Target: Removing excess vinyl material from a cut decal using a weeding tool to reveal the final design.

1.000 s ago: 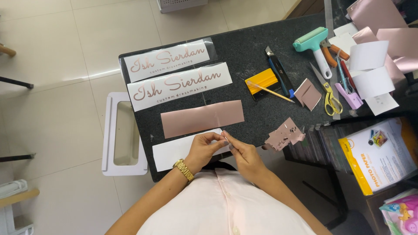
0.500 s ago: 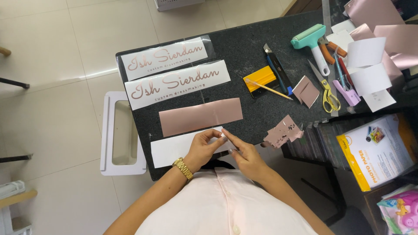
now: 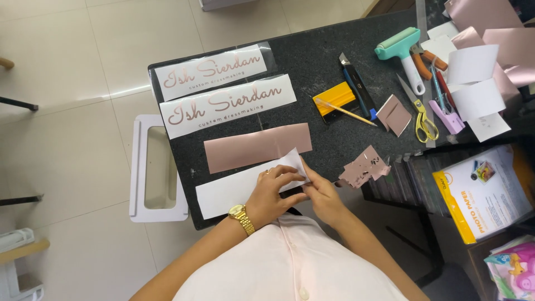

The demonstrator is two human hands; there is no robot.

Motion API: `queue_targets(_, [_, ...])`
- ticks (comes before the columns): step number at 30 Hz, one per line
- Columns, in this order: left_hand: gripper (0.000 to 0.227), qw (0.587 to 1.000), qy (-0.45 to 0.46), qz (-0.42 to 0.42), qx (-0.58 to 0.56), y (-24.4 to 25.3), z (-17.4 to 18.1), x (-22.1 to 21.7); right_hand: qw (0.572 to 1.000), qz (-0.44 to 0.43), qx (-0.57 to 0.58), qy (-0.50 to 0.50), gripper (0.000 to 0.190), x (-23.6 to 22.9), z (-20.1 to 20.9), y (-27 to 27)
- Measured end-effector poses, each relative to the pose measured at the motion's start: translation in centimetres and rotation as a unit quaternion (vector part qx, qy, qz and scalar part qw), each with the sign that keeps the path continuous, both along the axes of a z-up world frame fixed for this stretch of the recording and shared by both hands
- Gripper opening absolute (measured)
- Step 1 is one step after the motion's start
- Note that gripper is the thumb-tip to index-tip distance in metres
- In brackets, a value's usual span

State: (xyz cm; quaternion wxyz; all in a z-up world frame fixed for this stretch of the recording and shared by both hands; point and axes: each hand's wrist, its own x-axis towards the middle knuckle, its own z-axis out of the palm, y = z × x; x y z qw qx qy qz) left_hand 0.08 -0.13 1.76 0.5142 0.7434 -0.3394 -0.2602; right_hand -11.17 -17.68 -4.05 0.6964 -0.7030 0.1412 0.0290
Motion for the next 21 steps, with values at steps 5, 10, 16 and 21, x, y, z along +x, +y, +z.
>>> queue_targets(5, [0.022, 0.986, -0.121, 0.077, -0.081, -0.9, -2.4, -0.3, 0.989, -0.037, 0.145, -0.009, 0.059, 1.1, 2.9, 2.3])
queue_targets(10, [0.017, 0.971, -0.179, 0.091, -0.131, -1.0, -1.7, -0.2, 0.987, -0.037, 0.147, -0.051, 0.057, 2.4, 6.2, 4.0])
queue_targets(16, [0.015, 0.976, -0.163, 0.09, -0.11, -0.8, -1.4, 0.0, 0.992, -0.01, 0.113, -0.056, 0.058, 2.7, 6.3, 3.4])
queue_targets(21, [0.004, 0.978, -0.169, 0.05, -0.109, -1.0, -3.8, 0.3, 0.998, 0.036, 0.043, -0.029, 0.066, 2.7, 6.3, 2.6])
